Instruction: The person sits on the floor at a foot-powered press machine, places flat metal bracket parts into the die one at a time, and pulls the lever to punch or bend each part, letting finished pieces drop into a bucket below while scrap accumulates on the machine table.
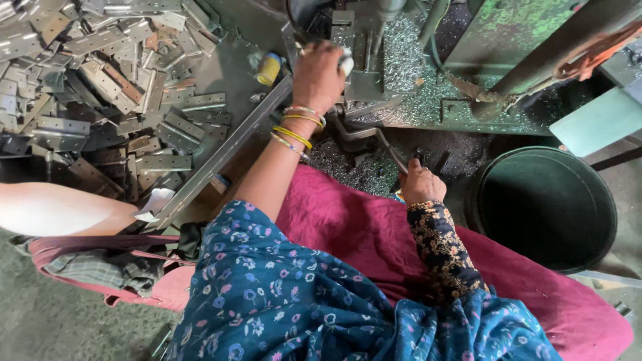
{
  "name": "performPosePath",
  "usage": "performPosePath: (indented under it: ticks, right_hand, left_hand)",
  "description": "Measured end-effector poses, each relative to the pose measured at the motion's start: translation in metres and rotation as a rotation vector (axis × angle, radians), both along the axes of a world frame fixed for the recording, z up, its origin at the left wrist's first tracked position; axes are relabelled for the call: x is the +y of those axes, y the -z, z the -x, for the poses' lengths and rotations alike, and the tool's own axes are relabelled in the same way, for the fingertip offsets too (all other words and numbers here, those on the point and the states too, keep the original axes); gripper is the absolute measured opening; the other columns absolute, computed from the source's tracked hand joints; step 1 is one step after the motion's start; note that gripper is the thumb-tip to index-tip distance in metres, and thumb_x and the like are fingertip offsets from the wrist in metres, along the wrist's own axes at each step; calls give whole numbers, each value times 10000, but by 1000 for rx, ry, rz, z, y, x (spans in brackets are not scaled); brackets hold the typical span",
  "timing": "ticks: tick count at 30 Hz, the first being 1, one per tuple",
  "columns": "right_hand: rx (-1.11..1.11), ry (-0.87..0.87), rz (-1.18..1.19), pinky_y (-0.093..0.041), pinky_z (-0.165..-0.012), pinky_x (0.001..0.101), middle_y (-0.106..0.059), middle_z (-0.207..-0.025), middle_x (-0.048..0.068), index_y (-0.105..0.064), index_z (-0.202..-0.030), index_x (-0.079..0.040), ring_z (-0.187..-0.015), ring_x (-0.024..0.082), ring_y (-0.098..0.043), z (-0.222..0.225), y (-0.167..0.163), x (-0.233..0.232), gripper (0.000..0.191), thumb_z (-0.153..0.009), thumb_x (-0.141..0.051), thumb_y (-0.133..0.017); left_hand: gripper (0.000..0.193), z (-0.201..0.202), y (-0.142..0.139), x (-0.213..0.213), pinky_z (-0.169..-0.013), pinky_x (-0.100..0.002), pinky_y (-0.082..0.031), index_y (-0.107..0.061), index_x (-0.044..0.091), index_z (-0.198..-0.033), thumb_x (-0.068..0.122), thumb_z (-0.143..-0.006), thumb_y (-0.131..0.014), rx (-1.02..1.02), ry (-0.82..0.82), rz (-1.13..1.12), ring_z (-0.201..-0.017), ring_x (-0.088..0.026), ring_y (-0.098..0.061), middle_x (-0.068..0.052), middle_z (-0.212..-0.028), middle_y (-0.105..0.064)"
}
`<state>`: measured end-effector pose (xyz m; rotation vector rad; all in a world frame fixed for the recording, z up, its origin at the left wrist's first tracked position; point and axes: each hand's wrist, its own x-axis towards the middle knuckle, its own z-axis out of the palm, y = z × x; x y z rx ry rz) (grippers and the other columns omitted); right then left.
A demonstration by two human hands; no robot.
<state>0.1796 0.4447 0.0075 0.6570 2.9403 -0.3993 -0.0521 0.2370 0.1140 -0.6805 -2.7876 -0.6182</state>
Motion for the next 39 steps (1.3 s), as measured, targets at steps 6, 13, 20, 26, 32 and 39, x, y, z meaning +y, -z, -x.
performPosePath:
  ticks: [6,13,20,26,32,39]
  right_hand:
    - [-16,-19,0,-550,-777,551,-748,-980,188,-587,-1157,-109,-937,420,-722,1,-22,-8,322,-982,-378,-615]
    - [-61,-17,-13,-559,-777,545,-747,-1003,187,-570,-1199,-116,-931,413,-733,10,-15,0,327,-1002,-376,-591]
    - [12,-4,137,-544,-762,570,-726,-1040,195,-510,-1199,-125,-940,446,-706,-3,52,-1,411,-930,-408,-636]
    - [-49,-42,-16,-555,-766,554,-732,-1022,208,-526,-1169,-122,-934,423,-726,4,3,6,338,-1010,-414,-590]
    - [-83,-23,0,-574,-733,535,-740,-998,201,-515,-1200,-107,-883,406,-742,5,11,3,317,-1056,-388,-544]
    - [12,-47,141,-540,-748,549,-727,-1029,202,-535,-1178,-104,-943,429,-702,-5,55,3,385,-948,-392,-648]
  left_hand:
    - [452,0,54,58,-1183,-613,-166,-674,12,-1294,242,-919,-567,280,48,25,-1401,-344,-414,-99,-1464,-547]
    - [368,28,55,74,-1261,-603,-107,-694,66,-1263,188,-984,-488,125,-36,211,-1476,-306,-400,-53,-1517,-538]
    - [412,32,50,80,-1223,-613,-95,-687,43,-1270,164,-930,-488,208,-80,130,-1390,-322,-441,-57,-1434,-584]
    - [406,20,55,74,-1241,-607,-100,-686,8,-1269,186,-963,-488,262,-42,198,-1437,-326,-411,-112,-1461,-573]
    - [433,3,75,70,-1239,-601,-112,-698,-36,-1258,193,-945,-506,422,-33,148,-1435,-356,-412,-141,-1466,-558]
    - [387,14,68,73,-1233,-610,-114,-717,-17,-1196,191,-926,-533,293,-31,134,-1389,-345,-451,-119,-1506,-533]
